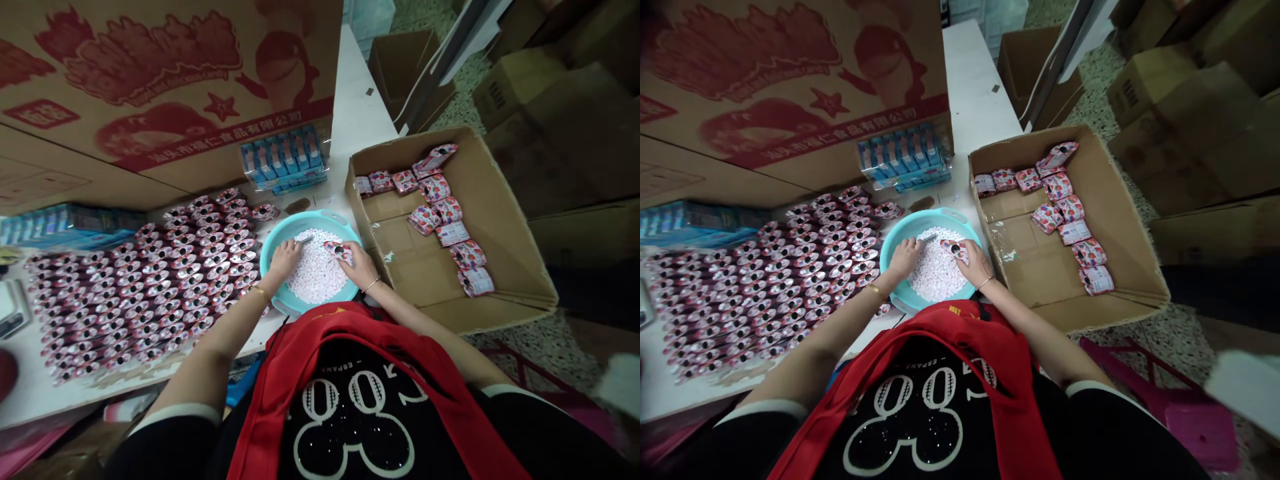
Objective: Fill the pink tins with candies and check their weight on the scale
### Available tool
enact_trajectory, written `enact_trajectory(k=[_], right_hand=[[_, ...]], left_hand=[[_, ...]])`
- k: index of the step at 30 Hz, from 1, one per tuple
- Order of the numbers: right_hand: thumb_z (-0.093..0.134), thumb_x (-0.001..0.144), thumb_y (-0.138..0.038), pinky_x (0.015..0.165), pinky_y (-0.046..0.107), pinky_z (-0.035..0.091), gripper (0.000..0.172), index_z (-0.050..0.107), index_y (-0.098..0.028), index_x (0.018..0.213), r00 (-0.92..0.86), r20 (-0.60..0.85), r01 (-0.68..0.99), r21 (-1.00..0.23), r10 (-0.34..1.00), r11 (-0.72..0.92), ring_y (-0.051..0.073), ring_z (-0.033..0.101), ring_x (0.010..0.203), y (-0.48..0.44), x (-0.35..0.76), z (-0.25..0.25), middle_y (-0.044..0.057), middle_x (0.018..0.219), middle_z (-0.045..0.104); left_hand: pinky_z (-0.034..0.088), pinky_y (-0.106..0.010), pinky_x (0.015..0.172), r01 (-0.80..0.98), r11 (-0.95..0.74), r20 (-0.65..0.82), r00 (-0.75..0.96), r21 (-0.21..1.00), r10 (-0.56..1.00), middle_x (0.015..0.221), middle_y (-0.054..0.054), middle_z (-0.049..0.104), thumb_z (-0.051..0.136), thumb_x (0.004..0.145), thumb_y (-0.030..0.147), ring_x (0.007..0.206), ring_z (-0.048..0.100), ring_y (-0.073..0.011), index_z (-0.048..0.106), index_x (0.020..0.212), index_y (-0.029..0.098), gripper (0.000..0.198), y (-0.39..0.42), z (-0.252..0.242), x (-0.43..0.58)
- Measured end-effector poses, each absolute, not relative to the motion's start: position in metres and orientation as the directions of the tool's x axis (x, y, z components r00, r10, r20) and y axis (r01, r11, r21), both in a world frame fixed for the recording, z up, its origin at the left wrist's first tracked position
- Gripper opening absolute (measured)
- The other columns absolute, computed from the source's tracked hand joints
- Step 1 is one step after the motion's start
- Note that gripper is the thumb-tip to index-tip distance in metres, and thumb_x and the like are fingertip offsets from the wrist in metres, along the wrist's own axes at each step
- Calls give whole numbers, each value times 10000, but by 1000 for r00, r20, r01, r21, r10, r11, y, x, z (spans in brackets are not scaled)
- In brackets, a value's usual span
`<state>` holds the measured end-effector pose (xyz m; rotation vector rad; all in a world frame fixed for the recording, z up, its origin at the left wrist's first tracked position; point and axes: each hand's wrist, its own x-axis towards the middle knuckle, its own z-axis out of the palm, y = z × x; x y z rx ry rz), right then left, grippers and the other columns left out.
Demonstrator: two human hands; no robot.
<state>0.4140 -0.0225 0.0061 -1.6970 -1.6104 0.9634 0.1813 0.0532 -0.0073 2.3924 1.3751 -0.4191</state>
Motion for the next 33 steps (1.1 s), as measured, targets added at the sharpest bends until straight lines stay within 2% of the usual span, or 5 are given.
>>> enact_trajectory(k=[13,19,27,30,33], right_hand=[[640,777,-449,726,305,469,353,525,-198,998,134,-134,436,-882,982,-180,197,595,813,-13,419,10,50,908,648],[637,779,-423,719,303,464,336,526,-197,1001,105,-131,445,-881,986,-164,192,597,796,-14,421,12,45,907,646],[553,823,-275,797,343,472,274,522,-191,1082,-39,-69,620,-784,997,-30,235,591,923,-14,415,8,90,1027,626],[537,791,-161,885,377,460,323,525,-187,1113,-138,-47,707,-704,989,65,259,562,1020,-14,409,6,105,1106,611],[542,773,-112,937,397,447,365,532,-188,1130,-214,-38,740,-659,976,136,269,536,1070,-14,401,5,108,1167,597]], left_hand=[[424,-384,957,653,-444,-465,753,613,466,1084,-112,582,430,792,12,991,544,-209,540,1104,143,355,-28,-52,198],[480,-333,873,585,-323,-409,780,743,473,1060,-75,597,455,768,47,939,565,-175,464,1168,149,413,-29,-34,194],[466,-360,927,557,-285,-302,735,780,607,1124,-95,566,461,799,89,1022,547,-191,431,1210,159,419,8,47,157],[466,-357,929,609,-364,-311,726,705,613,1114,-103,565,441,811,72,1037,546,-195,459,1175,152,373,24,75,158],[473,-354,902,711,-464,-416,693,528,589,1066,-118,570,391,831,35,1024,560,-206,514,1099,132,310,33,94,175]])
